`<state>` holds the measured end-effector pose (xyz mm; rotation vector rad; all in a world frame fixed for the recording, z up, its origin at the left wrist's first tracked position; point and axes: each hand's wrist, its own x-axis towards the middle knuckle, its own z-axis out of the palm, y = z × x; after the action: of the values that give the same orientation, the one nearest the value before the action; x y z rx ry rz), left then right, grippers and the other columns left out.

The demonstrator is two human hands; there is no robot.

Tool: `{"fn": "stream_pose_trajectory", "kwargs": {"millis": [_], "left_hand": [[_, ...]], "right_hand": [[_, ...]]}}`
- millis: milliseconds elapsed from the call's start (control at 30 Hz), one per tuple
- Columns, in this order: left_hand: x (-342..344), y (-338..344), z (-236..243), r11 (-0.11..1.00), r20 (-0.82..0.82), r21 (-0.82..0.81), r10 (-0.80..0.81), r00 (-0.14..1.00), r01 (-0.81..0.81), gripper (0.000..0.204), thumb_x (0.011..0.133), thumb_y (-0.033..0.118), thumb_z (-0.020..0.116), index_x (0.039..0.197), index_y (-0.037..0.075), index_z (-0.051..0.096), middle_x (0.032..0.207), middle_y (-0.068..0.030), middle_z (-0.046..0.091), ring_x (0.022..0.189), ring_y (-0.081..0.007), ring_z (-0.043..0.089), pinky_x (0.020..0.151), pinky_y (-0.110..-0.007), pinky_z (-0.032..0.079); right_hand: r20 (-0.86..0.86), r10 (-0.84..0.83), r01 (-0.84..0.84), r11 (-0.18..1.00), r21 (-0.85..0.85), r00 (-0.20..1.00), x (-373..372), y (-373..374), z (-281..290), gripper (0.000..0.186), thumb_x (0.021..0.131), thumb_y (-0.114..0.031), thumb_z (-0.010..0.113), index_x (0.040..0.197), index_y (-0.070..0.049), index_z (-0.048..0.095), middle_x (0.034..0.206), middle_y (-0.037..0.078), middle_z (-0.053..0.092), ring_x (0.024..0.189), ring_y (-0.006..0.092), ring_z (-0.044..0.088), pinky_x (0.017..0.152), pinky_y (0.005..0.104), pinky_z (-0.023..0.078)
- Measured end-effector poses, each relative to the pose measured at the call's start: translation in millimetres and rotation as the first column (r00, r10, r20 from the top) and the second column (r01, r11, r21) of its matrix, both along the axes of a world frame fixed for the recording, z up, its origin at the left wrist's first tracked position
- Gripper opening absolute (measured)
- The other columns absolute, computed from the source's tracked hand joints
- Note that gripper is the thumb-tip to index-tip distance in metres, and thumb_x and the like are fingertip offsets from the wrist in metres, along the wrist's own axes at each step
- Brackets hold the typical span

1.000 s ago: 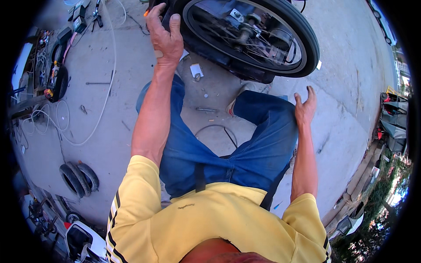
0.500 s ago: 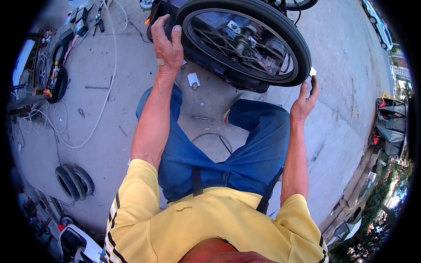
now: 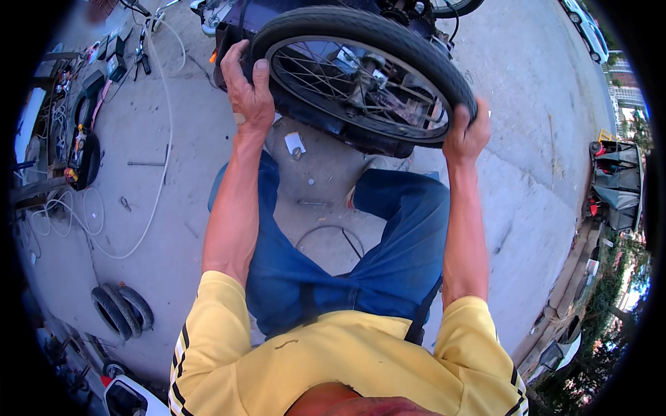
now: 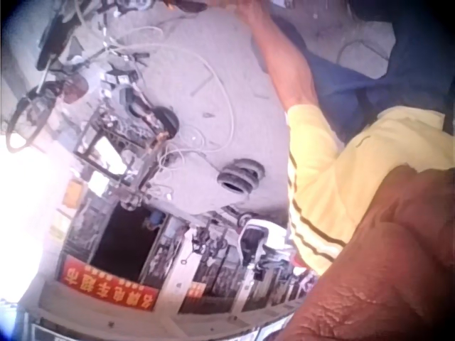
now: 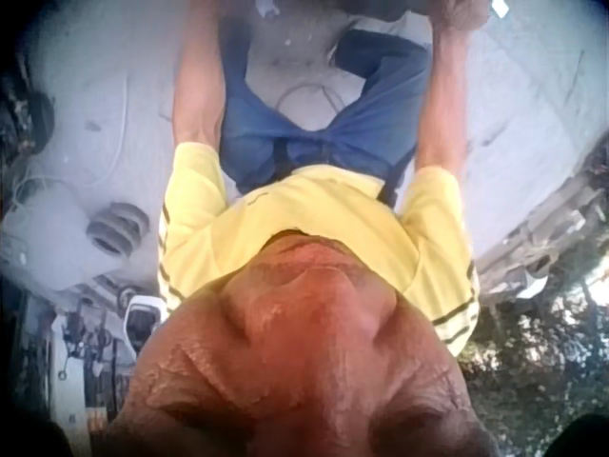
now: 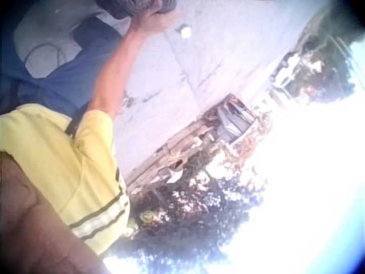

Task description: The person removes the inner tube from a bicycle tire, inflates it using a hose, and then reinserts it into the tire. The person then places the tire back onto the bicycle frame.

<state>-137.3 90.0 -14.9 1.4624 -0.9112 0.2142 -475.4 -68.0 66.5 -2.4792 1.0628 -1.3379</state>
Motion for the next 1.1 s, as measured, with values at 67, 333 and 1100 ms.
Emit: {"fn": "stream_pose_trajectory", "kwargs": {"millis": [67,333,1100], "left_hand": [[4,-7,0,1.0,-0.004,-0.002,-0.007,1.0,0.007,0.052,0.105,0.037,0.057,0.141,0.001,0.051,0.138,-0.0173,0.051,0.129,-0.0327,0.05,0.112,-0.043,0.037],[-3,-12,-4,0.999,-0.044,0.046,-0.023,0.999,0.025,0.058,0.106,0.041,0.053,0.146,0.0,0.045,0.143,-0.0187,0.047,0.134,-0.034,0.046,0.115,-0.044,0.033],[-9,-37,-11,1.0,-0.242,0.021,-0.016,0.97,0.022,0.051,0.11,0.03,0.051,0.15,0.001,0.04,0.143,-0.015,0.049,0.13,-0.0244,0.048,0.114,-0.038,0.036]], "right_hand": [[0.136,0.085,-0.104,0.985,0.138,0.987,-19,-1,-20,0.055,0.102,-0.056,0.056,0.111,-0.002,0.062,0.093,0.017,0.064,0.083,0.0371,0.066,0.077,0.0391,0.052],[0.066,0.064,-0.068,0.996,0.06,0.996,1,-1,0,0.054,0.099,-0.055,0.061,0.107,-0.001,0.062,0.088,0.018,0.059,0.08,0.0405,0.064,0.07,0.0415,0.051],[0.597,-0.174,-0.093,0.917,0.389,0.783,-25,13,-118,0.075,0.089,-0.052,0.076,0.133,0.003,0.052,0.119,0.013,0.057,0.106,0.0242,0.058,0.098,0.0352,0.045]]}}
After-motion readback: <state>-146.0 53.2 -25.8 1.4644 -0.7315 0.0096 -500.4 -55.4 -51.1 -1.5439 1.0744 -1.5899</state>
